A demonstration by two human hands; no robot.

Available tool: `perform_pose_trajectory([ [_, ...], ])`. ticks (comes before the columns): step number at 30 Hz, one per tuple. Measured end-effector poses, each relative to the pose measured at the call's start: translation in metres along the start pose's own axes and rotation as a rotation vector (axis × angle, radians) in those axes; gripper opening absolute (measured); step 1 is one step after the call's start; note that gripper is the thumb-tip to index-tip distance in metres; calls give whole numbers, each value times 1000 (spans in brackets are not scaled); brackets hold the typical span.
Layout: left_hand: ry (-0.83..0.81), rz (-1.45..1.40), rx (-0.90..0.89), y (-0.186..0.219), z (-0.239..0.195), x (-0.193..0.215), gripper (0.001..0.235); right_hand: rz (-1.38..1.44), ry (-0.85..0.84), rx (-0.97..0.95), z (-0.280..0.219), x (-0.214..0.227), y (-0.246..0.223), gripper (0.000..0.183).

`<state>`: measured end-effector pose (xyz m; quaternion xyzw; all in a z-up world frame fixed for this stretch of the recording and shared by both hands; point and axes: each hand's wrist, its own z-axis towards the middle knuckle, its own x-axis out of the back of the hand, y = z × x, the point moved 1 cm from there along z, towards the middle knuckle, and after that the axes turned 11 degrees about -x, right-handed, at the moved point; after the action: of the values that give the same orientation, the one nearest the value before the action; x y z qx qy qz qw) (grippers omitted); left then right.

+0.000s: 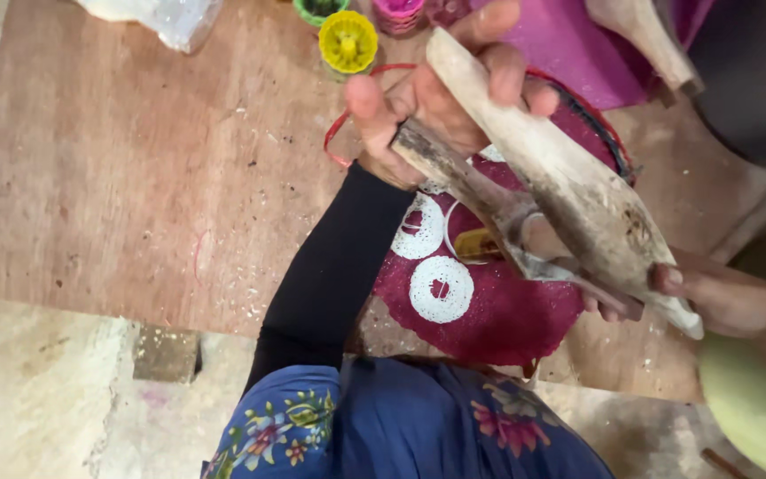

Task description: The person shapes white dough into rings using a wooden mold and places them onto a circular tray while another person scoops dough from a large bowl.

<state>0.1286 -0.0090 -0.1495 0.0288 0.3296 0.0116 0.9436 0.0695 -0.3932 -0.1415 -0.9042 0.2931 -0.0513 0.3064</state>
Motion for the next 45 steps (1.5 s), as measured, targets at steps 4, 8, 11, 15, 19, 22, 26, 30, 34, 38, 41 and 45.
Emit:
perform_pose_trajectory([
  [4,31,11,-72,7,7,-1,65,-58,-26,-38,11,16,-10,95],
  [8,67,102,-76,8,11,-4,47,-60,-13,-88,14,24,-10,98],
  [11,95,163,-42,7,12,-3,49,-67,-10,-106,14,30,-3,102],
  [15,93,80,-45,7,9,4,49,-143,49,-148,21,41,6,107],
  [19,183,104,-56,10,-8,16,55,-144,207,-247,33,37,16,117],
  [22,345,24,-36,11,-24,24,60,-242,258,-294,38,32,18,121],
  [26,357,61,2,12,-35,31,57,-223,250,-184,44,27,14,118],
  [30,331,108,1,17,-34,33,58,-285,356,-193,47,26,16,113],
  [34,384,118,19,20,-36,29,59,-264,334,-134,49,26,26,112],
  [38,529,60,2,13,-43,26,62,-168,245,-209,44,29,37,99],
  [41,573,26,4,2,-51,29,61,-138,242,-321,36,31,43,87],
  [45,567,-35,2,-14,-53,40,61,-296,424,-404,21,35,31,89],
])
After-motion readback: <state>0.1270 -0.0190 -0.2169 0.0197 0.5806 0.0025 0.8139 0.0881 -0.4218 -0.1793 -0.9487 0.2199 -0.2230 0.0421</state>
